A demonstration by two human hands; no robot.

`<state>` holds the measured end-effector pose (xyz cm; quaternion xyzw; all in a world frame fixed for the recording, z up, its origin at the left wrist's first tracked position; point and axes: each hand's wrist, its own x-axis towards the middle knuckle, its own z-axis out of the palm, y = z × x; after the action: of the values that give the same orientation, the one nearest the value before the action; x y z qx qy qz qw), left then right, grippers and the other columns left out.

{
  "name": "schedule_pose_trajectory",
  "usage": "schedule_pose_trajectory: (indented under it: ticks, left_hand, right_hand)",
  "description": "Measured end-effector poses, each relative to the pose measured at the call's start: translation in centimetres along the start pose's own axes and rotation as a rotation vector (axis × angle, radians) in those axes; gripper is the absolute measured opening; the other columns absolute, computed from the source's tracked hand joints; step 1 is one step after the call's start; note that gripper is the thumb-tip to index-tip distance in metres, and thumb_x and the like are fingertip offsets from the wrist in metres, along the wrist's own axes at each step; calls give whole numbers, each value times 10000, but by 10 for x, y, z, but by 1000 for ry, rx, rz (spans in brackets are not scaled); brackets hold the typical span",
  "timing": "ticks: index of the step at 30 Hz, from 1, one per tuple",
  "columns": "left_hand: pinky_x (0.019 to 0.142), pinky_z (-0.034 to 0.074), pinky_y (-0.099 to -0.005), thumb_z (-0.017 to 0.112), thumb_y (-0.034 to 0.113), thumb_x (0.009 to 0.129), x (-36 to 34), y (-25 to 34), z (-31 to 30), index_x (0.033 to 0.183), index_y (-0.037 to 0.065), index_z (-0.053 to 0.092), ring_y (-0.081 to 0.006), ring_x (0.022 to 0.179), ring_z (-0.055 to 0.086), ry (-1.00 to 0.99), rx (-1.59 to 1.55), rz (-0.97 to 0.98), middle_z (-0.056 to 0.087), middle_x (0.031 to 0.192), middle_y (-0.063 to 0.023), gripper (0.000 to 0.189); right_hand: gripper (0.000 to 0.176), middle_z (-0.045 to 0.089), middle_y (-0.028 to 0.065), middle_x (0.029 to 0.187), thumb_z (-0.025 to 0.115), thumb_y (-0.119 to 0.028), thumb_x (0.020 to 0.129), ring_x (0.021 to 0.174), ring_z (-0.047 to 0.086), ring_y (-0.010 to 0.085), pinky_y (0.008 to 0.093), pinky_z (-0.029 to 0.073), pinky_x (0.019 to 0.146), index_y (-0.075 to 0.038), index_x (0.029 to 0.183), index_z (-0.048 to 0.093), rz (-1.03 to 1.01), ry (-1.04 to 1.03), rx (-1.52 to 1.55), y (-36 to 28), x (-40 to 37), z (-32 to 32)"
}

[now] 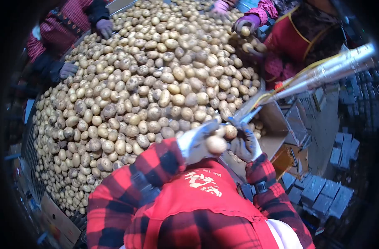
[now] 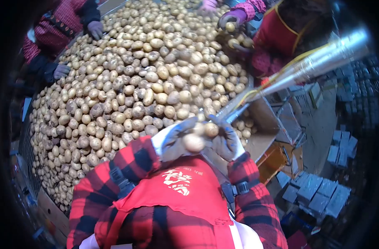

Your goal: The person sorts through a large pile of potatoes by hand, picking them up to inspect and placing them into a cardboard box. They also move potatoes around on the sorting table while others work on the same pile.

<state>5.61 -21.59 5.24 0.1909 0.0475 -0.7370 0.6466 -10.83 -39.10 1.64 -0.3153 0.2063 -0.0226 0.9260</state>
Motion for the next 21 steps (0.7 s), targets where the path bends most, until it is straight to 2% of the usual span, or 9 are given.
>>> schedule_pose_trajectory:
  ticks: [4,6,9,12,13,14,15,18,21]
  left_hand:
    - [956,515,-431,683,381,1032,38,-42,27,1402,233,575,-151,969,633,135,136,-82,643,1100,26,412]
    - [1017,551,-433,699,334,1027,35,-49,13,1519,216,515,-184,1205,625,-22,80,-80,636,1358,10,539]
    - [1017,565,-429,699,310,1027,25,-39,-8,1502,178,530,-201,1199,629,123,126,-103,632,1372,-27,521]
    - [950,573,-373,635,344,1058,-11,-27,-40,1458,114,541,-195,1095,652,206,794,494,636,1308,-85,471]
    - [927,570,-357,618,355,1064,-21,-24,-54,1446,100,548,-191,1063,653,275,848,584,634,1304,-94,465]
    - [902,565,-337,605,360,1066,-31,-16,-59,1431,85,560,-192,1036,651,419,362,344,633,1313,-102,459]
    - [909,540,-328,604,344,1061,-50,-6,-49,1413,79,584,-181,1042,623,548,425,363,633,1307,-95,441]
    - [1108,453,-482,672,287,994,-82,12,-70,1441,130,590,-341,1298,576,1004,1666,921,626,1388,-150,480]
    - [1234,229,-656,717,321,887,-111,15,-94,1525,185,525,-410,1497,361,1298,2199,548,496,1541,-158,680]
  right_hand:
    - [680,513,206,1544,558,-530,1069,1352,571,424,644,515,1057,-124,1587,390,-13,300,357,-12,-81,-52]
    - [640,550,197,1486,617,-495,1048,1303,600,419,621,541,1022,-138,1542,420,-69,423,402,-16,-107,-53]
    - [644,571,150,1447,651,-425,1043,1296,604,362,544,546,1020,-142,1570,414,-109,816,80,-15,-107,-51]
    - [637,570,96,1469,666,-319,1036,1311,591,256,481,509,1045,-115,1591,431,-233,856,-424,-2,-61,-34]
    - [600,571,99,1476,666,-285,1029,1326,576,259,460,479,1083,-107,1568,471,-230,778,-546,-3,-42,-14]
    - [566,571,102,1483,665,-251,1023,1342,561,262,438,450,1121,-99,1546,511,-231,696,-667,-4,-21,12]
    - [551,576,111,1482,671,-236,1012,1366,543,274,425,416,1158,-90,1526,534,-252,629,-750,6,0,28]
    - [533,576,156,1475,704,-130,957,1324,579,308,430,457,1126,-79,1470,570,-385,320,-1134,31,61,66]
    - [552,584,231,1457,735,-180,890,1341,561,435,509,456,1128,-95,1418,601,-600,69,-1534,43,117,87]
